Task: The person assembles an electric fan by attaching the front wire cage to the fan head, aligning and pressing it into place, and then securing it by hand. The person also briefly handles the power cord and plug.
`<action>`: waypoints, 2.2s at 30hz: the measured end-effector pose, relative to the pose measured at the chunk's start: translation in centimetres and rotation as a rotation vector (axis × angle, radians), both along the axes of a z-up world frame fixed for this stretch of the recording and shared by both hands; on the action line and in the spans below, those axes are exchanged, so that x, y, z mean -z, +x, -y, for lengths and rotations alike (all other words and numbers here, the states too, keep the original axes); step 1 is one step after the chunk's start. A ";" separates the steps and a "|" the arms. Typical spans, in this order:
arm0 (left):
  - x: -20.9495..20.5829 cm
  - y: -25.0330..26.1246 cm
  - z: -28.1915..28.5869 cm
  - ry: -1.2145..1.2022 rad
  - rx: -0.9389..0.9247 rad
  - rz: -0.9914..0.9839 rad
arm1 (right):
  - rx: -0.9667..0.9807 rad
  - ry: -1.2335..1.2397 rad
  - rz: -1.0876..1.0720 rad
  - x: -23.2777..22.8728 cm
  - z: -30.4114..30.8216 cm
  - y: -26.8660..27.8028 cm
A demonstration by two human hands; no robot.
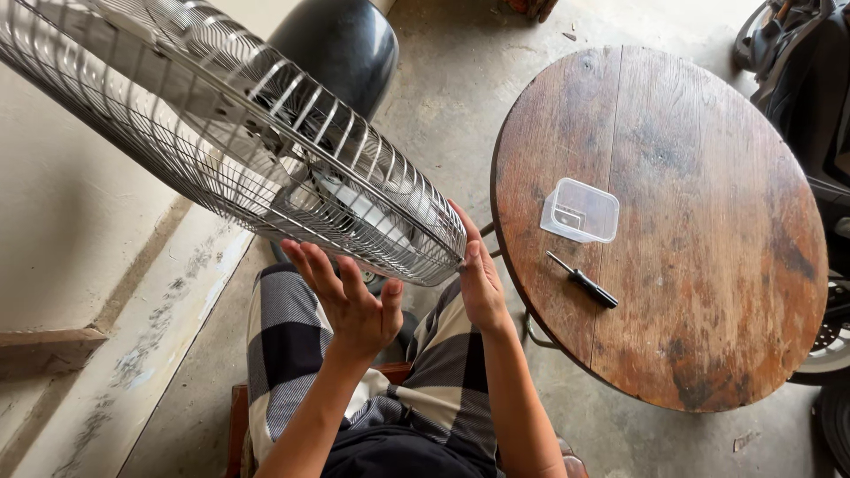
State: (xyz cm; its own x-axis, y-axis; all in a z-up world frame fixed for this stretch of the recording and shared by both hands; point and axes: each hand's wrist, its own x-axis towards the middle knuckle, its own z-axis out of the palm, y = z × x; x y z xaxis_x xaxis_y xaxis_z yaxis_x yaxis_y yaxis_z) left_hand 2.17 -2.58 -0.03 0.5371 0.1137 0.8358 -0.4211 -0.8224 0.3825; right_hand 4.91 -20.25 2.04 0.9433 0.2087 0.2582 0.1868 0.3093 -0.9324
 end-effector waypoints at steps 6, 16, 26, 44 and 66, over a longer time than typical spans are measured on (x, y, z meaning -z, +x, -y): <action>2.2 -1.0 0.5 0.006 0.032 -0.048 | 0.035 -0.136 0.006 2.1 1.2 -0.7; 6.2 -2.6 1.1 0.028 0.096 -0.170 | 0.028 -0.091 -0.084 5.6 2.2 -1.7; 9.4 -3.8 2.5 -0.026 0.115 -0.293 | 0.011 -0.046 -0.080 6.3 2.2 -2.1; 11.9 1.8 3.9 -1.808 0.946 -0.848 | 0.032 -0.041 -0.033 8.5 2.6 -2.0; 14.8 2.5 4.3 -2.077 1.041 -0.601 | 0.076 -0.100 -0.108 8.4 3.1 -1.9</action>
State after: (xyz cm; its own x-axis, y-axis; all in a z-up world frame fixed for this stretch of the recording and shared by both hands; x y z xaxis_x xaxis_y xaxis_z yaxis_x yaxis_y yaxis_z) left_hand 4.69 -6.85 -14.83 0.9801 -0.1003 -0.1715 0.1455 0.9502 0.2755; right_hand 3.03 -23.32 -6.35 0.9786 0.1549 0.1357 0.1030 0.2024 -0.9739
